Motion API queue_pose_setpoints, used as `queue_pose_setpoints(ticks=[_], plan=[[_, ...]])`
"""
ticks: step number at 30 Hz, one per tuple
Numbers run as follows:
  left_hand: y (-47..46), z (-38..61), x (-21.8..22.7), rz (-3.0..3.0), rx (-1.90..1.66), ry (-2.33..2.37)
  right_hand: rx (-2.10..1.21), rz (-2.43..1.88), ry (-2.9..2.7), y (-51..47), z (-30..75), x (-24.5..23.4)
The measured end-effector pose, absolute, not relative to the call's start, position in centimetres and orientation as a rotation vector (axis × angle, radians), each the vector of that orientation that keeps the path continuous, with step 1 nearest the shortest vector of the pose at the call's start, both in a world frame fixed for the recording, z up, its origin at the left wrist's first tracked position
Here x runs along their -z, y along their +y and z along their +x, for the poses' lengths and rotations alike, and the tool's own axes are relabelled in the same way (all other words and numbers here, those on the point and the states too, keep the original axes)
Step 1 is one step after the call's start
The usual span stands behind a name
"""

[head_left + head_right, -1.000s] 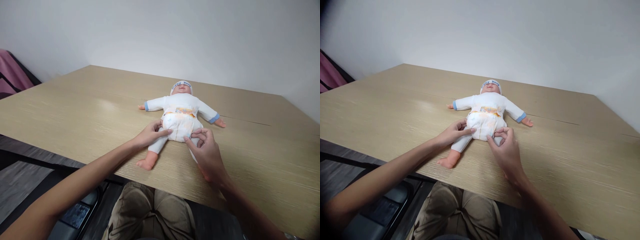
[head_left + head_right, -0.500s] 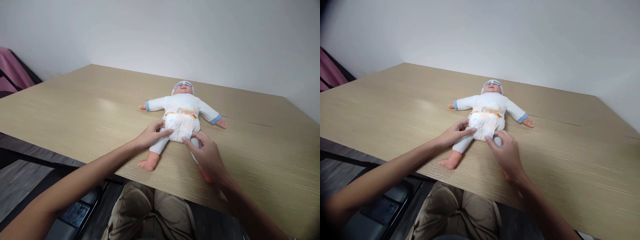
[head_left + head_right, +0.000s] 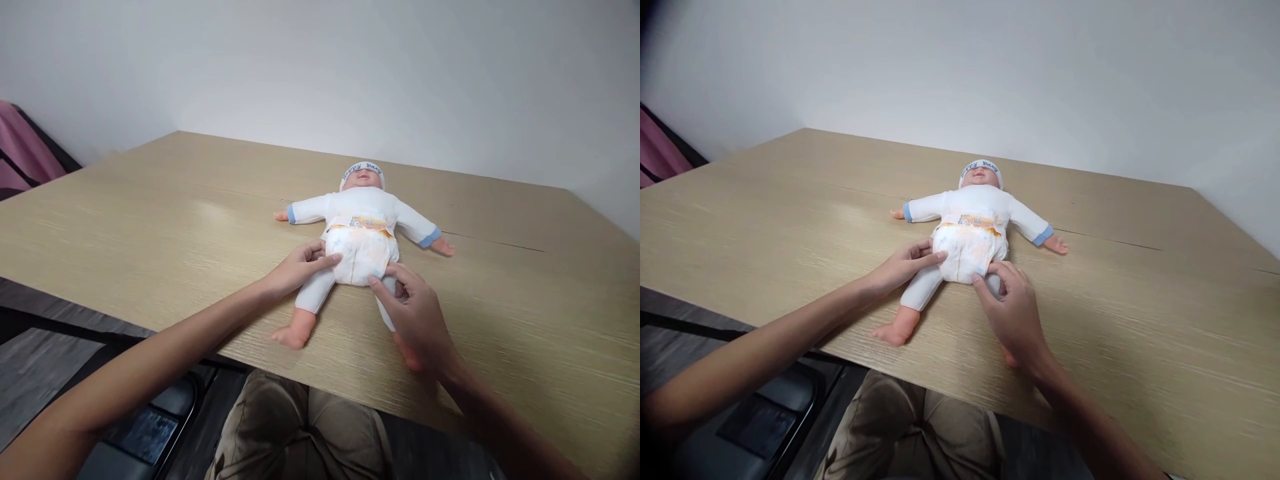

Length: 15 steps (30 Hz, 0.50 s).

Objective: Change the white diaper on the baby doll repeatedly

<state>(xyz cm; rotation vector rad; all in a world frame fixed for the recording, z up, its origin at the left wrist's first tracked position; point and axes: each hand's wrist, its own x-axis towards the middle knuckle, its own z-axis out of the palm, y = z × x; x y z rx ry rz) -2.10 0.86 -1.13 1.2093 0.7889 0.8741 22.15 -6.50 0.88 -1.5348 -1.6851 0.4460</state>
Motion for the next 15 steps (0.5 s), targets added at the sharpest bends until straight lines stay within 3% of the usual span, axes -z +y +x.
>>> queue_pose_setpoints(ticks=[15], plan=[[0.9, -2.3, 1.1, 1.287, -0.938, 0.828, -0.578, -1.69, -1.657, -6.6, 22.9, -2.0]])
